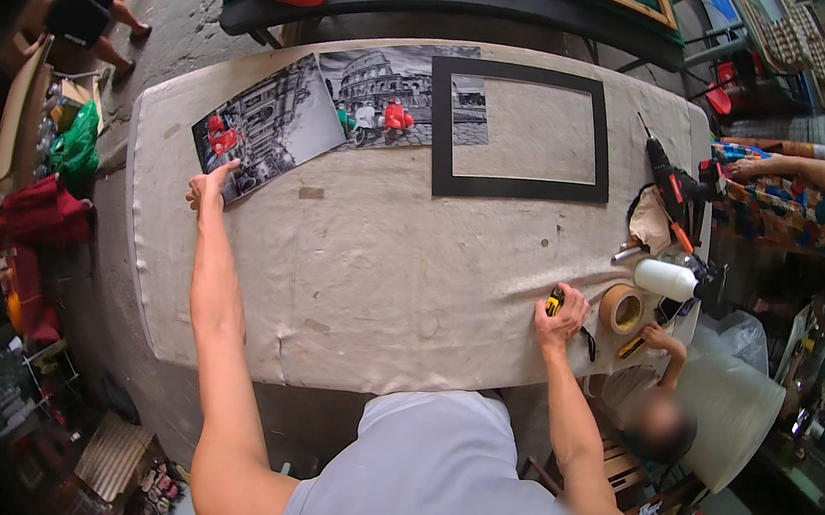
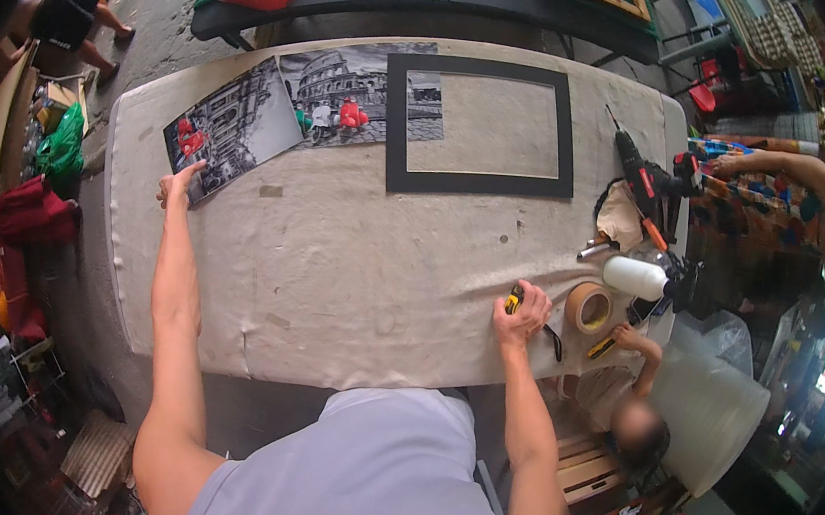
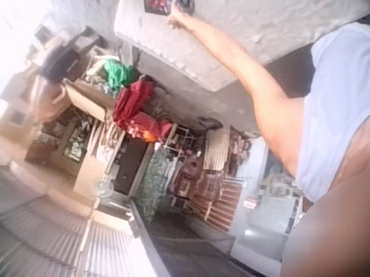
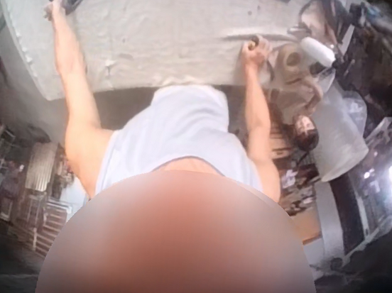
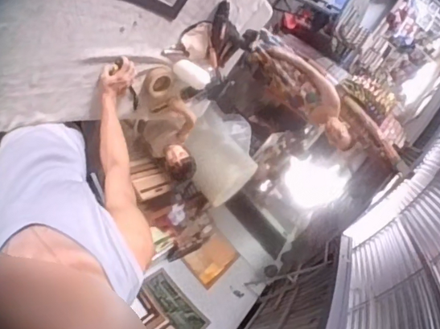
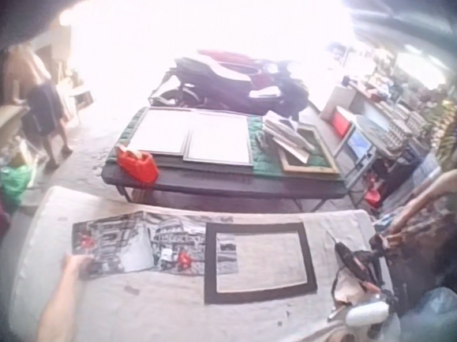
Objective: The person moves a framed picture, then places a black-and-white photo with a red scooter into a black frame. They apply masking tape to a white mat board, measure the frame with a tape measure, and place the photo and mat into the frame.
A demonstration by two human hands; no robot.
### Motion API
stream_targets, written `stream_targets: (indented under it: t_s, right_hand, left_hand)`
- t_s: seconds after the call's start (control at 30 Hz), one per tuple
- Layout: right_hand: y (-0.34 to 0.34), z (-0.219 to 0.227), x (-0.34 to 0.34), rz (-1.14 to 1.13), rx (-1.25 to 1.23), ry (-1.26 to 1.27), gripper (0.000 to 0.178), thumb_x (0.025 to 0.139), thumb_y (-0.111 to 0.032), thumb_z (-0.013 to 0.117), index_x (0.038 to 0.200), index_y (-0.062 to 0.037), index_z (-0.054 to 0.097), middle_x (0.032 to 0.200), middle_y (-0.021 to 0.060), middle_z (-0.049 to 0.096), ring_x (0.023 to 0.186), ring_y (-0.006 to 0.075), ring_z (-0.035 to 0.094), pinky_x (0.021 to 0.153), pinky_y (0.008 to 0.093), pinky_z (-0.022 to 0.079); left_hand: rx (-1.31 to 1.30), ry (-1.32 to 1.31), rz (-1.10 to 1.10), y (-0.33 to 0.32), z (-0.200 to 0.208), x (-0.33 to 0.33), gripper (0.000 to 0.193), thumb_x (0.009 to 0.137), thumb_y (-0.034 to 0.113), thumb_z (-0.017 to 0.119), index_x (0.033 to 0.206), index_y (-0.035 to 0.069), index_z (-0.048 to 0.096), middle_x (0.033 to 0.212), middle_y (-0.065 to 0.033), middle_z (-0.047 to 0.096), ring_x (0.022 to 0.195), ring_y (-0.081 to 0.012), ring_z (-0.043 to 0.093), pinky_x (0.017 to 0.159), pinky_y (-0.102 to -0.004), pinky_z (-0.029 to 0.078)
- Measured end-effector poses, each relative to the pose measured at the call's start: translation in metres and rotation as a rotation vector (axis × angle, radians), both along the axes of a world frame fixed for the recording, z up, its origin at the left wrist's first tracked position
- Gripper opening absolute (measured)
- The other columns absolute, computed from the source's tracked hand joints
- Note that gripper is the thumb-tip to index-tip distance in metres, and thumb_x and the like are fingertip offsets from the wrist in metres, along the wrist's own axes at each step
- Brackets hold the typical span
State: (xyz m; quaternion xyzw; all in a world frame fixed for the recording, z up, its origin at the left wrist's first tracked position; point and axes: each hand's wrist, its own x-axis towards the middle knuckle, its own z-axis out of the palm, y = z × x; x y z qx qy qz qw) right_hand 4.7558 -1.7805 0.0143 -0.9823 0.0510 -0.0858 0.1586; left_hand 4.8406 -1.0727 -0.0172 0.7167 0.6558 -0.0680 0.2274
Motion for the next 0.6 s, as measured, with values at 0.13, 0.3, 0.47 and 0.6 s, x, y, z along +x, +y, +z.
stream_targets:
  t_s: [0.13, 0.3, 0.47, 0.6]
  right_hand:
    - [0.016, 0.003, 0.000, -0.018, 0.060, 0.076, 0.047, 0.066, -0.020, 0.070, 0.111, -0.0136, 0.059, 0.108, 0.0109, 0.055, 0.108, 0.0335, 0.050, 0.092, 0.0472, 0.041]
    - [0.055, -0.002, -0.008, 0.003, 0.105, 0.030, 0.046, 0.067, -0.023, 0.070, 0.112, -0.0169, 0.059, 0.110, 0.0084, 0.054, 0.108, 0.0316, 0.050, 0.090, 0.0477, 0.041]
    - [0.056, -0.004, -0.008, -0.094, 0.089, 0.033, 0.046, 0.064, -0.022, 0.069, 0.110, -0.0182, 0.060, 0.108, 0.0056, 0.054, 0.108, 0.0291, 0.050, 0.089, 0.0462, 0.040]
    - [0.056, -0.001, -0.009, -0.124, 0.105, 0.042, 0.046, 0.064, -0.022, 0.069, 0.108, -0.0185, 0.060, 0.107, 0.0047, 0.053, 0.108, 0.0285, 0.049, 0.089, 0.0458, 0.040]
  left_hand:
    - [0.206, 0.100, 0.096, 0.005, -0.007, 0.012, 0.108, 0.045, 0.042, 0.093, 0.133, -0.003, 0.050, 0.128, -0.0170, 0.059, 0.117, -0.0310, 0.057, 0.101, -0.0466, 0.044]
    - [-0.531, -0.764, 0.084, 0.094, -0.021, -0.029, 0.030, 0.066, 0.010, 0.083, 0.091, -0.003, 0.071, 0.090, -0.0119, 0.069, 0.085, -0.0219, 0.065, 0.077, -0.0370, 0.052]
    - [-0.881, -0.986, -0.137, 0.134, 0.027, -0.042, 0.041, 0.090, 0.008, 0.066, 0.129, 0.002, 0.053, 0.117, -0.0104, 0.064, 0.099, -0.0215, 0.065, 0.086, -0.0314, 0.053]
    - [-0.948, -1.154, -0.198, 0.116, 0.088, -0.033, 0.039, 0.090, 0.007, 0.064, 0.128, 0.002, 0.054, 0.117, -0.0098, 0.064, 0.099, -0.0205, 0.065, 0.087, -0.0315, 0.052]
